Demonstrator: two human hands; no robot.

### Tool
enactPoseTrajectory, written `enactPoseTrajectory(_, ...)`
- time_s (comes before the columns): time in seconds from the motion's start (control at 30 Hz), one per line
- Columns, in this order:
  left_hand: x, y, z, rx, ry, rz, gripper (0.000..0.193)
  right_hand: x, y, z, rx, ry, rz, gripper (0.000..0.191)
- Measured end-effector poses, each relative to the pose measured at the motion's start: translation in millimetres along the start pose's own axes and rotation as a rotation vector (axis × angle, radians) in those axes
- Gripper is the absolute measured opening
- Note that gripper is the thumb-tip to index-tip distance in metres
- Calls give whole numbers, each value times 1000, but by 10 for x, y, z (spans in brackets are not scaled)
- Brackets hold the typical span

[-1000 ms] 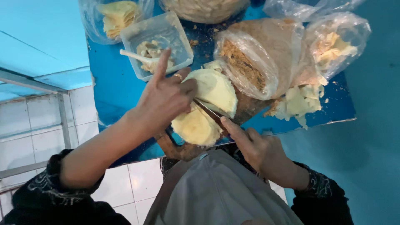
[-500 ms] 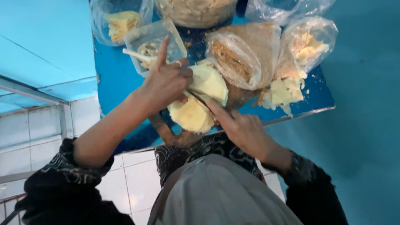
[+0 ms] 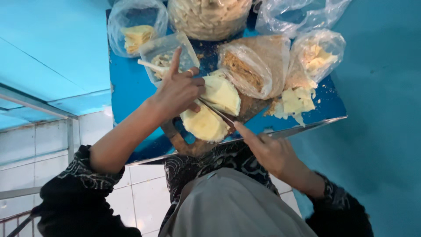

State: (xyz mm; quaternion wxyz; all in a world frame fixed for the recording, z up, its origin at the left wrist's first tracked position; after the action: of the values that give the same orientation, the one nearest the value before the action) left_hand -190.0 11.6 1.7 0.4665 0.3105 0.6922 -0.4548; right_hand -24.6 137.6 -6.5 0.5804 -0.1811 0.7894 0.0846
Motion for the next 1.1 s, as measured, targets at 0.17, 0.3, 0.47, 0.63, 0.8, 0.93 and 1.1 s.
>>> enactPoseTrajectory(0.17, 18, 52, 27, -4, 6, -38, 36, 104, 14, 93, 19, -72, -19, 72)
enactPoseTrajectory(0.3, -34, 83, 115, -12, 40, -41, 35, 48, 201, 451, 136, -165, -262, 74)
enactPoseTrajectory(0.47, -166, 167, 182, -10, 76, -48, 46, -427, 726, 1180, 455, -198, -304, 65)
enactPoseTrajectory(0.63, -269, 207, 255, -16, 91, -100, 45, -1084, 1010, 1496, 481, 420, -550, 57)
enactPoseTrajectory(0.8, -281, 293, 278, -15, 78, -121, 42, -1075, 1205, 1277, 524, 630, 56, 30)
enactPoseTrajectory(0.93, -359, 283, 293, -9, 149, -90, 30, -800, 1431, 873, 468, 608, 290, 36)
enactPoseTrajectory(1.1, -418, 196, 324, -1, 249, -70, 21, -404, 1673, 622, 497, 483, 396, 43)
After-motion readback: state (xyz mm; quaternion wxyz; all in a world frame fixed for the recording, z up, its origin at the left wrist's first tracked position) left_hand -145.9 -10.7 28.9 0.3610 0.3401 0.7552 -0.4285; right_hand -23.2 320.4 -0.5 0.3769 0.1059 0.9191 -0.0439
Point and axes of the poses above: each hand's wrist, its own z-axis away from the middle knuckle, its own x-axis out of the palm, y = z × x, the point moved 8 cm from there along -z, towards the middle knuckle, and after that the axes turned 1 degree about -z, right-handed, at the moved point
